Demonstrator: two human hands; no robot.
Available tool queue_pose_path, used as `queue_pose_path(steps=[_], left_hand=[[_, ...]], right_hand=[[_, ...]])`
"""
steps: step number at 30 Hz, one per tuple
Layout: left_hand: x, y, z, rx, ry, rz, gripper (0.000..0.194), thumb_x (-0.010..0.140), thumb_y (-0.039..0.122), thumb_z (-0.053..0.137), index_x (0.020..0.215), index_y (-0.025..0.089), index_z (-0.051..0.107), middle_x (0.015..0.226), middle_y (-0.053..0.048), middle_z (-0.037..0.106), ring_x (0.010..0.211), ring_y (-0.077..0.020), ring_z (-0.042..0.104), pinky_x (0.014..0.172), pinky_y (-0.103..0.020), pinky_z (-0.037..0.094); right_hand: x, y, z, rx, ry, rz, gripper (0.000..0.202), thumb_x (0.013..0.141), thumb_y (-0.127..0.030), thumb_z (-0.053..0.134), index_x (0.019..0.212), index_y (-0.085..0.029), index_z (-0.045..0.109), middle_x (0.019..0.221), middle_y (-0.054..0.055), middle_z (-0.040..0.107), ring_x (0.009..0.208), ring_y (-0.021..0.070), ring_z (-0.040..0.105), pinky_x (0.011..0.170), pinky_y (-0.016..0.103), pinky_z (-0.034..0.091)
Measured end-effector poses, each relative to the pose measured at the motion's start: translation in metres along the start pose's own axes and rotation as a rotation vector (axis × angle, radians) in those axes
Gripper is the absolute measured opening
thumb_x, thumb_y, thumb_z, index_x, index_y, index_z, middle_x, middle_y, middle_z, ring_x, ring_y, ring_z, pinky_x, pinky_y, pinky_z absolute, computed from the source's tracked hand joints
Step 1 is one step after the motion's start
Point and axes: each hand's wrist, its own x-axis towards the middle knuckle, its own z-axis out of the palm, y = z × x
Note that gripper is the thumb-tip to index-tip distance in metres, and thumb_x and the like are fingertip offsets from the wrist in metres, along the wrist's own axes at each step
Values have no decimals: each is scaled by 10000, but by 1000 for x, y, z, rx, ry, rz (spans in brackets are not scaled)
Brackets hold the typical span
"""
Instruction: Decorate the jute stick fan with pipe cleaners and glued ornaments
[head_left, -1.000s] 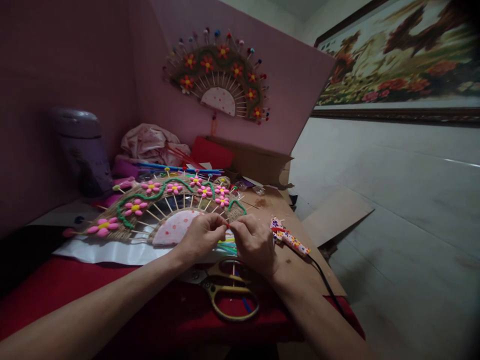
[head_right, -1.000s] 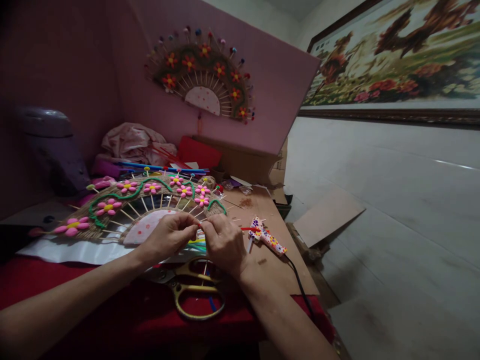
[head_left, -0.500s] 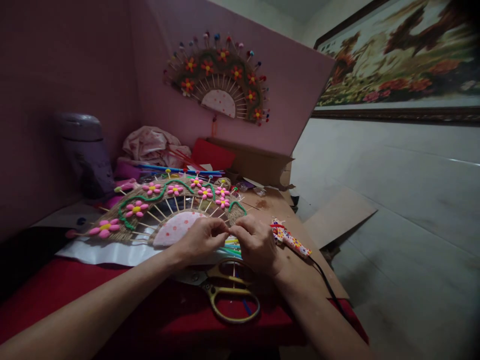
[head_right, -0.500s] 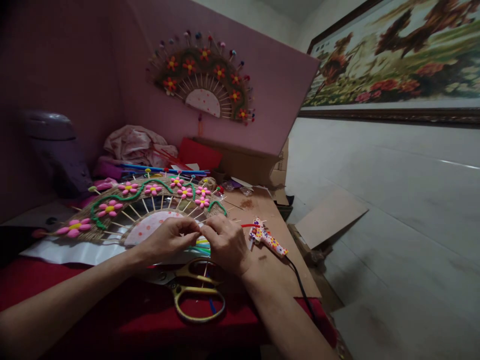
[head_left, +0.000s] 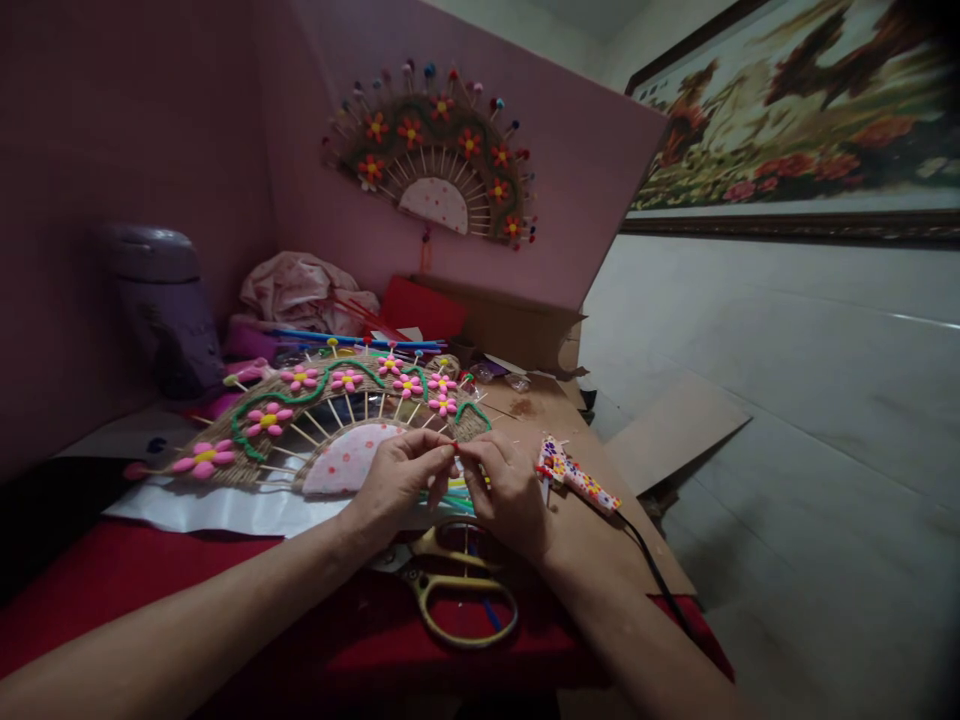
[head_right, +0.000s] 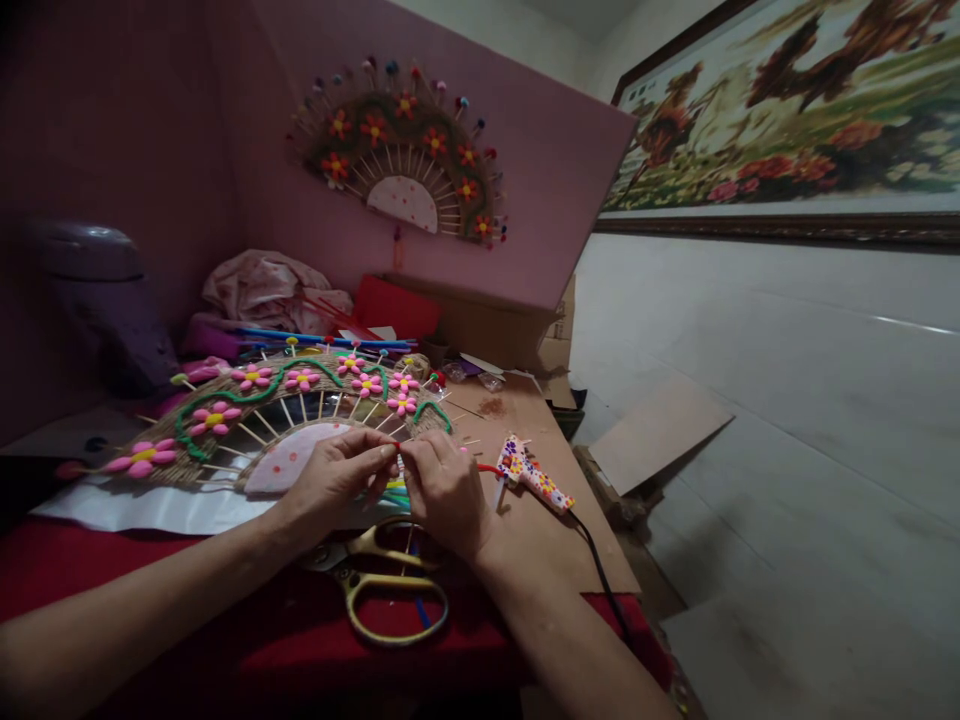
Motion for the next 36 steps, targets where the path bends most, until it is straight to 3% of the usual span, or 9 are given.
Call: queue_pose_path(steps=[6,8,10,14,21,25,29,36], left_hand=[[6,7,-8,521,-70,133,127,704,231,567,657,131,630,581,-1,582,528,-93,483,485,-197,365],[7,8,-10,601,-105,135,133,703,213,555,617,135,620,550,7,560,532,-92,470,490,-193,356],[7,9,-11,578,-135,96,146,710,222,545,604,138,601,517,24,523,480,-76,429,446,-184,321],[4,11,-7,326,-134,-7,170,724,288,552,653,136,578,505,41,494,393,-58,381,362,-175,277],[-2,8,6,39,49,-6,178,703,290,607,654,126,556,498,37,526,349,-45,402,354,-173,293],[-3,6,8,35,98,32,179,702,286,613,655,118,572,512,26,551,347,-44,413,365,-179,304],[-2,8,6,131,34,63,213,726,322,597,682,114,599,556,1,581,384,-53,432,375,-182,328],[4,8,-4,271,-69,-22,189,697,310,615,670,124,588,540,11,552,388,-57,424,349,-175,311]], right_hand=[[5,6,-4,-222,-98,-131,181,881,-152,408,826,-164,581,802,65,593,746,169,520,602,279,384],[5,7,-5,-225,-105,-171,187,882,-146,409,822,-167,585,788,59,595,749,167,519,602,276,375],[4,7,-6,-186,-102,-153,169,877,-142,420,836,-169,582,808,58,598,754,162,523,615,274,383],[1,5,-6,-101,-99,-30,116,868,-158,438,851,-157,554,813,67,585,759,166,530,645,286,412],[1,-5,-1,-50,-60,-7,98,859,-152,437,888,-145,531,815,80,578,773,180,529,673,304,448],[1,-6,0,-57,-51,-27,122,849,-130,427,903,-148,535,842,82,580,802,181,529,688,299,450],[2,-1,-4,-141,-3,-10,142,838,-128,441,906,-158,562,845,73,589,784,175,531,660,286,420],[4,4,-6,-147,-21,-66,174,862,-130,438,832,-187,600,816,49,605,769,160,522,653,273,407]])
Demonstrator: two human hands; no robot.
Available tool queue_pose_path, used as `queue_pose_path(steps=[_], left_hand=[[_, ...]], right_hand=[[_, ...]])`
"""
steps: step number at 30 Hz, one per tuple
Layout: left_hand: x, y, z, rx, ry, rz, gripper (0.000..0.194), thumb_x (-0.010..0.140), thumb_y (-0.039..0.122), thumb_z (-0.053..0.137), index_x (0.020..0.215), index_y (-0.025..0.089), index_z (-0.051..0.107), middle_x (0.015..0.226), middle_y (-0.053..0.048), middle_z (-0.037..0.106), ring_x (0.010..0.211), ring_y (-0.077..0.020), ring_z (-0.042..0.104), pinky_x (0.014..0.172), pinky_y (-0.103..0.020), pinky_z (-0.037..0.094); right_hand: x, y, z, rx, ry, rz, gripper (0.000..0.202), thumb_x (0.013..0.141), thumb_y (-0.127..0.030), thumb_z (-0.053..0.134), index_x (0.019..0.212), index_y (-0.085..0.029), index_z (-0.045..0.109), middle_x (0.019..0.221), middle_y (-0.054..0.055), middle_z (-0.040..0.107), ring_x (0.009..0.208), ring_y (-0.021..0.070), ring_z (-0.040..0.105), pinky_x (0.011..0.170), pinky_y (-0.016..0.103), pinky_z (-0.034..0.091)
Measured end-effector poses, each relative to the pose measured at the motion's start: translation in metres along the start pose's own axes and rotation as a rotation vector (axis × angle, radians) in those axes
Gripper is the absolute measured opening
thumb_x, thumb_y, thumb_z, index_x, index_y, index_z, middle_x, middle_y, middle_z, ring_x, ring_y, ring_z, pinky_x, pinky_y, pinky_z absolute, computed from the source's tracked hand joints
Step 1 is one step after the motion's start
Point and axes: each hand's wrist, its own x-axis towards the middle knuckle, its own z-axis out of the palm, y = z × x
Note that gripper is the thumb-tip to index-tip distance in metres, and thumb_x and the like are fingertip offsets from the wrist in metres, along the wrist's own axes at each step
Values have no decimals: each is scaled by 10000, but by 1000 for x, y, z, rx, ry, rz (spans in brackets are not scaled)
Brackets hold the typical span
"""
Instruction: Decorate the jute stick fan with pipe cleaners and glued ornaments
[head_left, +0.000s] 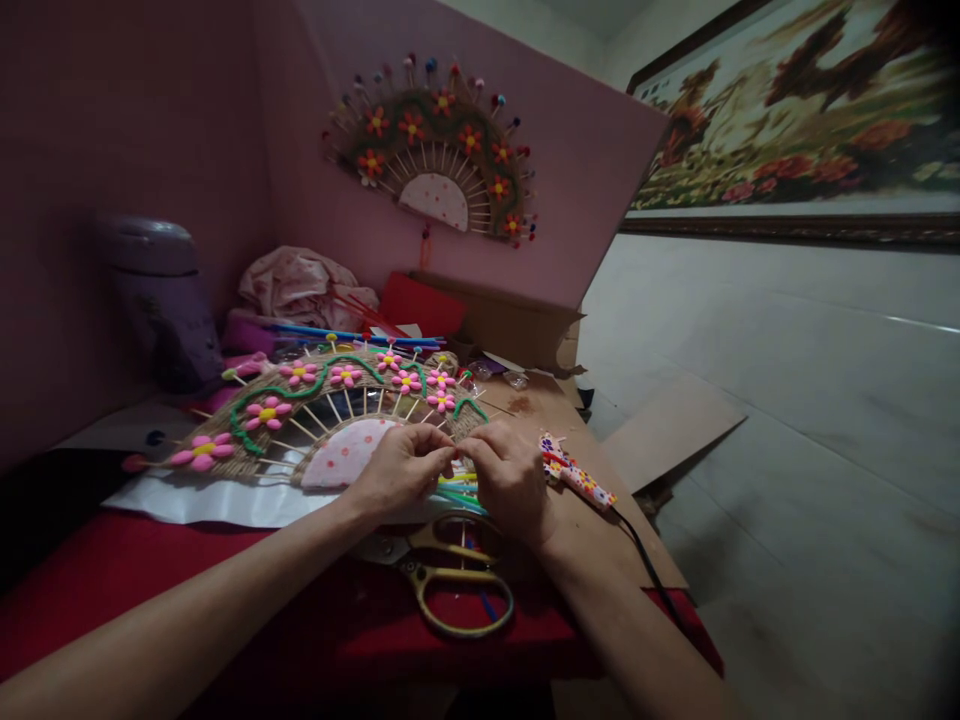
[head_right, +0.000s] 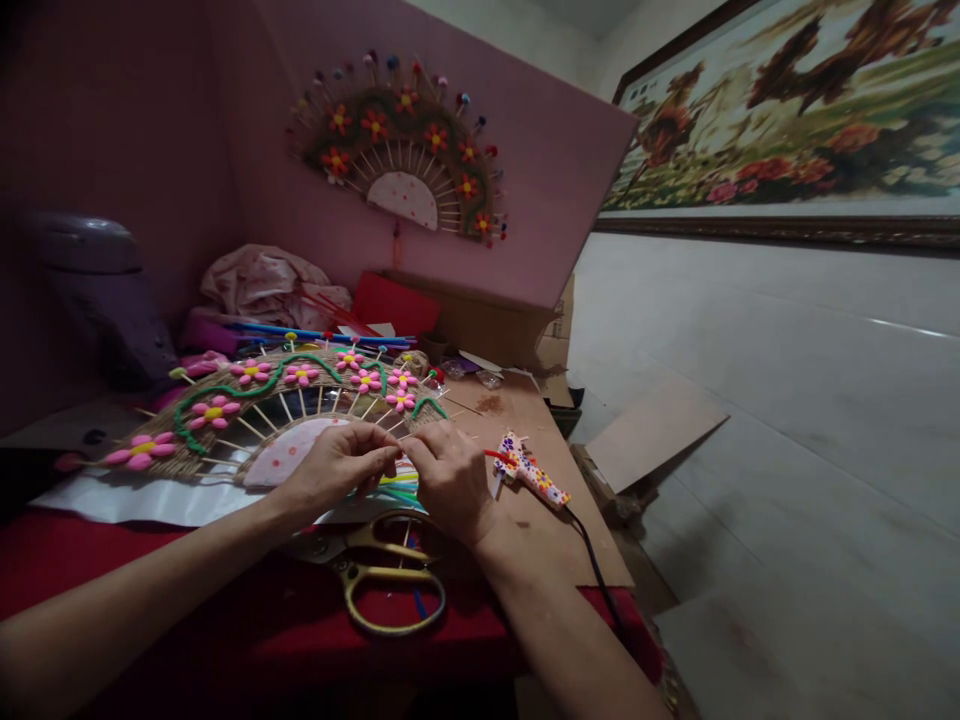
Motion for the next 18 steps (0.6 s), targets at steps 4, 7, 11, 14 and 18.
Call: queue_pose_path(steps=[4,7,11,14,18], left_hand=[[1,0,0,-33,-32,13,196,713,319,598,665,134,554,527,33,523,357,-41,385,332,-169,272],[-1,2,5,-152,58,0,210,707,328,603,652,143,522,479,52,490,338,-38,364,331,-166,264],[-2,0,11,-349,150,-69,229,671,338,637,656,146,514,456,64,472,316,-31,340,315,-159,216],[1,-4,11,-441,145,-105,247,650,342,664,666,139,523,480,55,498,331,-24,349,326,-151,223],[4,-4,7,-271,89,-39,237,665,339,655,669,132,541,497,36,533,333,-33,363,328,-165,237]], right_hand=[[-1,0,0,84,-41,62,132,857,-135,445,863,-164,574,831,69,587,787,171,523,683,294,432],[-2,-3,3,144,-39,70,115,857,-136,441,883,-152,552,822,77,578,798,180,528,696,307,447],[-2,-10,9,159,-19,73,123,868,-146,427,895,-153,546,825,82,580,803,184,536,694,311,456],[-1,-11,10,140,-17,95,125,873,-152,426,891,-147,550,818,82,583,801,183,539,695,305,452],[1,-6,6,53,-14,96,140,859,-138,434,881,-162,570,837,74,598,787,178,537,667,291,431]])
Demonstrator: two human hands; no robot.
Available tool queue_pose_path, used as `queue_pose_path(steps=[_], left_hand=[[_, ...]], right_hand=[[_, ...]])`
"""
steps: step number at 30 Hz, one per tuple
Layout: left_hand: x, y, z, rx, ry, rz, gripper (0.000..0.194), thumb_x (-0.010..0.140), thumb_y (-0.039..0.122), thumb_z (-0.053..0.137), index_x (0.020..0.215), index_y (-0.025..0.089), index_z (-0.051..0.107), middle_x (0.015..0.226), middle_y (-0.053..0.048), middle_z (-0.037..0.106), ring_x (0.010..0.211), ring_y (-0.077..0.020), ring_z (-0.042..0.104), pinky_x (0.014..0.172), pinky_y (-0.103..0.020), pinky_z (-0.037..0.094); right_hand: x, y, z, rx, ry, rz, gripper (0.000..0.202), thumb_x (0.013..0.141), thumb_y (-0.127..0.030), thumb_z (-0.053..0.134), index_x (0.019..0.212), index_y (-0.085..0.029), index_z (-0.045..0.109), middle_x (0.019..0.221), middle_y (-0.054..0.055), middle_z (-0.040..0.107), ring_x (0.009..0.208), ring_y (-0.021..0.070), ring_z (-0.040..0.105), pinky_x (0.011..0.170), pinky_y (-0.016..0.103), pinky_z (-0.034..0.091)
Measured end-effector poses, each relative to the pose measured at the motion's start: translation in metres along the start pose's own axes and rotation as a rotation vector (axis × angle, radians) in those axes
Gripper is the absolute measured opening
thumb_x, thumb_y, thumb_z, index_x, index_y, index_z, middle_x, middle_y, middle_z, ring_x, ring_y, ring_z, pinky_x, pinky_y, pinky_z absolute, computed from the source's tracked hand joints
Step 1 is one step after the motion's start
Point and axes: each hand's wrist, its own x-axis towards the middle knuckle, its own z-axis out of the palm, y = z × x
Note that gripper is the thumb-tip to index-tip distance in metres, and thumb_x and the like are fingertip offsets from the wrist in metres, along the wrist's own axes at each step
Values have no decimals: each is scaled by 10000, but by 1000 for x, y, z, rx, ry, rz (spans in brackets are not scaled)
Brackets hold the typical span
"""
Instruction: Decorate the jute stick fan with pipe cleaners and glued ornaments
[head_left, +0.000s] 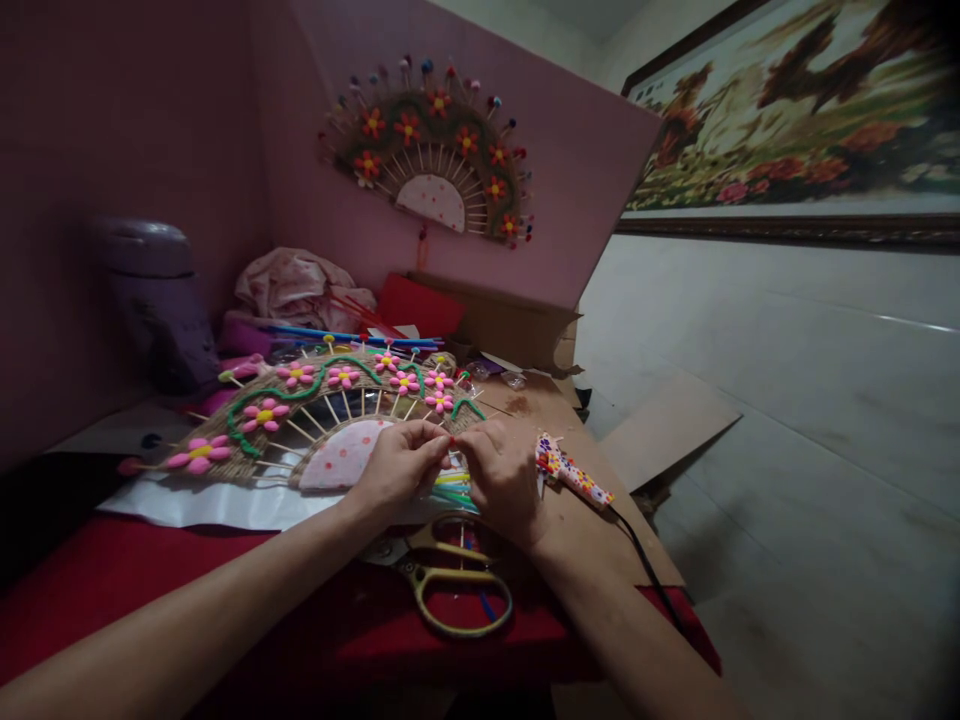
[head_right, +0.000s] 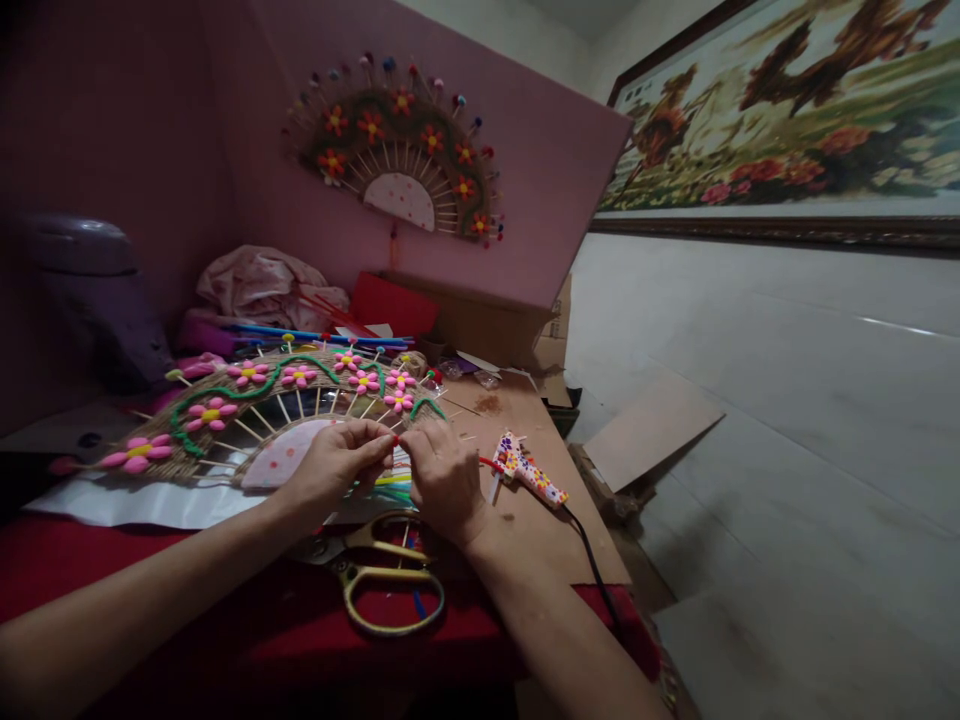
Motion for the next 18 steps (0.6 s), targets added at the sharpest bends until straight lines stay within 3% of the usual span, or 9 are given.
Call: queue_pose_path(steps=[7,11,18], left_hand=[[-3,15,-4,280,-127,-17,194,674,310,629,619,137,562,437,60,470,329,-27,310,325,-164,193],[-4,14,-3,120,-83,-14,232,681,331,628,595,144,521,447,54,481,327,-33,343,323,-162,220],[0,-4,0,-180,27,-38,229,651,312,680,673,134,538,520,37,544,337,-28,385,319,-148,246]], right_hand=[[0,10,-5,42,20,-67,164,872,-146,442,833,-188,596,804,47,606,769,158,540,669,279,434],[-2,8,-4,148,9,11,124,856,-147,456,874,-182,574,802,53,591,782,167,547,683,300,455],[-2,-4,1,151,-15,-1,116,852,-145,448,867,-163,562,801,72,592,784,177,552,686,308,463]])
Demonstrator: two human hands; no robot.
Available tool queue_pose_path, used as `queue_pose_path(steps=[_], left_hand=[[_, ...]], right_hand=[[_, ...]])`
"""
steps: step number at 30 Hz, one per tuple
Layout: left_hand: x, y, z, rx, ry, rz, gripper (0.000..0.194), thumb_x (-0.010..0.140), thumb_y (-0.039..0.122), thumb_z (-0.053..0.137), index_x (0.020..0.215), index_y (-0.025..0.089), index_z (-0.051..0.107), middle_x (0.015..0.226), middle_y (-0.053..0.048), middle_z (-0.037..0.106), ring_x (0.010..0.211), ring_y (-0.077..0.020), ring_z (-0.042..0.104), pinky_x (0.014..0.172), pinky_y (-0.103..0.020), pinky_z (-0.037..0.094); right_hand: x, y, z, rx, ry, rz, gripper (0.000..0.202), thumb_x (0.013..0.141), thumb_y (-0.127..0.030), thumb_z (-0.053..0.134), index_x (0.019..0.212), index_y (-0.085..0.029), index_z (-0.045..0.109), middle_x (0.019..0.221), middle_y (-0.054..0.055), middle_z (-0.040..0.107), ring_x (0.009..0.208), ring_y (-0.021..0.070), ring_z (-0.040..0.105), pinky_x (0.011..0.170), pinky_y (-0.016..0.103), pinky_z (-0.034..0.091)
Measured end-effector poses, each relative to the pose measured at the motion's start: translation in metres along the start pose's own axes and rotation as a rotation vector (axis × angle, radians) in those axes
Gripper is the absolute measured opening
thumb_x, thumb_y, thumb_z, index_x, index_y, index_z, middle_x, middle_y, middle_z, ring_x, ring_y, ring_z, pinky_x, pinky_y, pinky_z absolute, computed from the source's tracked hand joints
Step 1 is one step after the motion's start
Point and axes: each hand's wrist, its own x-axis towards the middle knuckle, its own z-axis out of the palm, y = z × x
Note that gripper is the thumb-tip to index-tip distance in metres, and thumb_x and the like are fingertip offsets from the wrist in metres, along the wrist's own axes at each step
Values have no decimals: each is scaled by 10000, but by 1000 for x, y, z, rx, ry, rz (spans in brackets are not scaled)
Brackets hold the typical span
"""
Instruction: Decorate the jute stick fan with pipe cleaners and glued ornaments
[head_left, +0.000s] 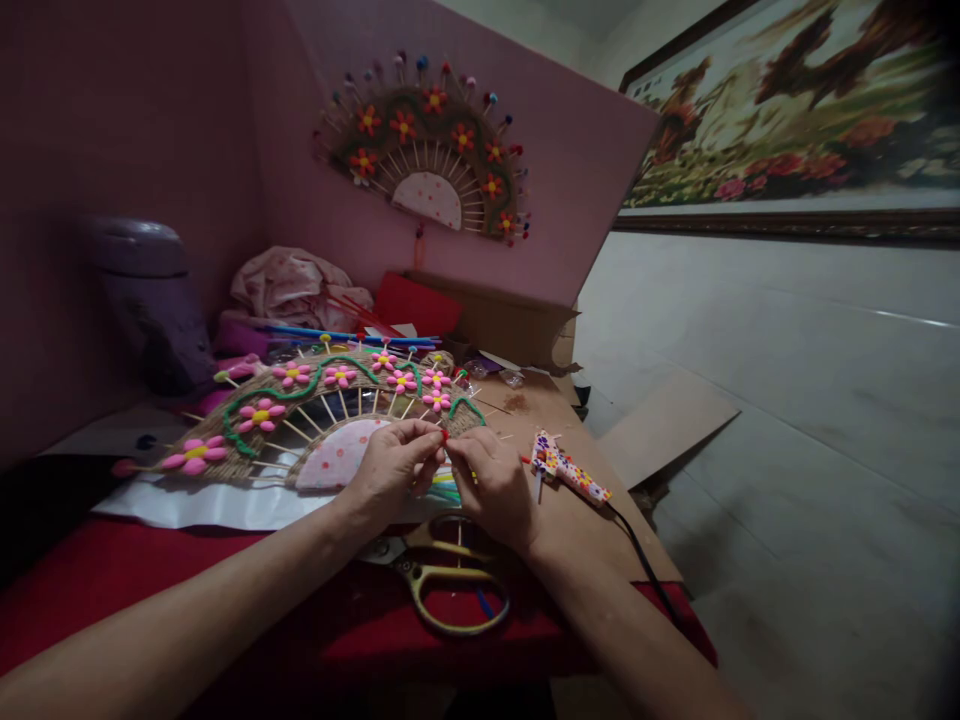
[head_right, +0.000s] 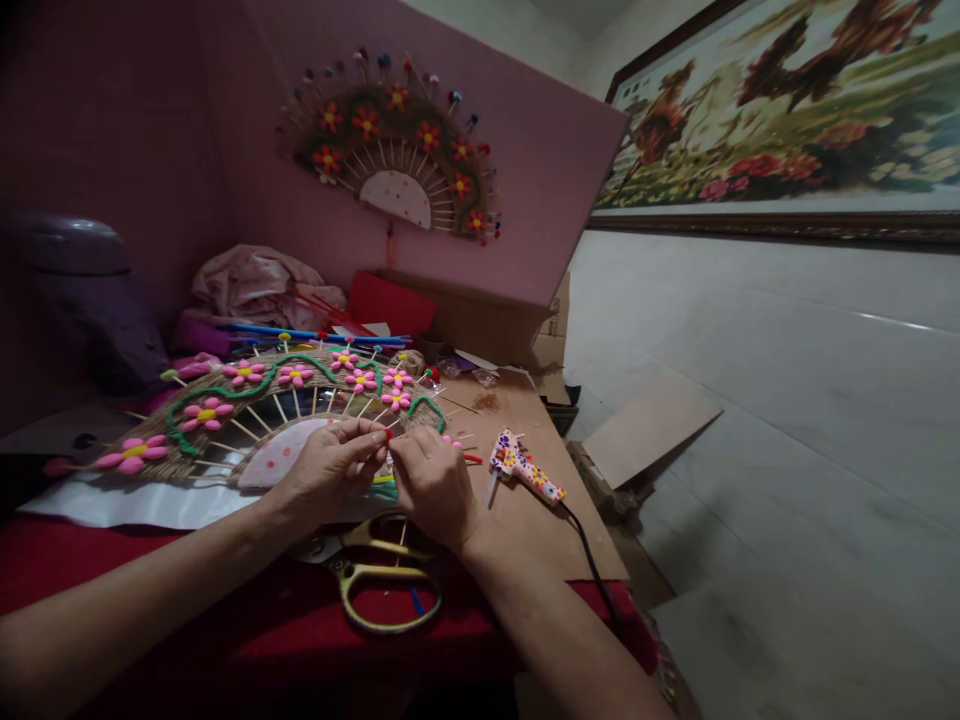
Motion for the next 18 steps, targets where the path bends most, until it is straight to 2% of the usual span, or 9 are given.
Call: queue_pose_path(steps=[4,7,13,18], left_hand=[[0,0,1,-5,-32,41,246,657,334,684,698,132,549,567,26,566,375,-35,411,341,-158,305],[-2,8,0,141,-80,68,256,680,359,663,686,127,553,574,16,575,382,-39,415,354,-167,310],[-2,24,-8,416,-236,-29,238,706,354,616,658,124,584,497,20,530,367,-50,388,354,-170,279],[-2,25,-13,415,-350,-60,190,721,276,573,599,130,581,487,26,497,385,-49,374,358,-161,257]], right_hand=[[-1,2,-1,-41,10,33,134,850,-153,447,914,-167,564,819,70,591,789,180,552,693,308,460],[-2,5,-5,-93,14,6,171,835,-135,458,950,-171,579,841,69,594,794,176,551,683,289,452],[1,16,-10,-148,42,-84,229,841,-101,433,837,-212,634,774,31,594,761,150,525,664,267,415],[4,21,-13,-78,-5,-182,267,829,-66,412,828,-207,639,755,27,580,729,143,497,636,268,400]])
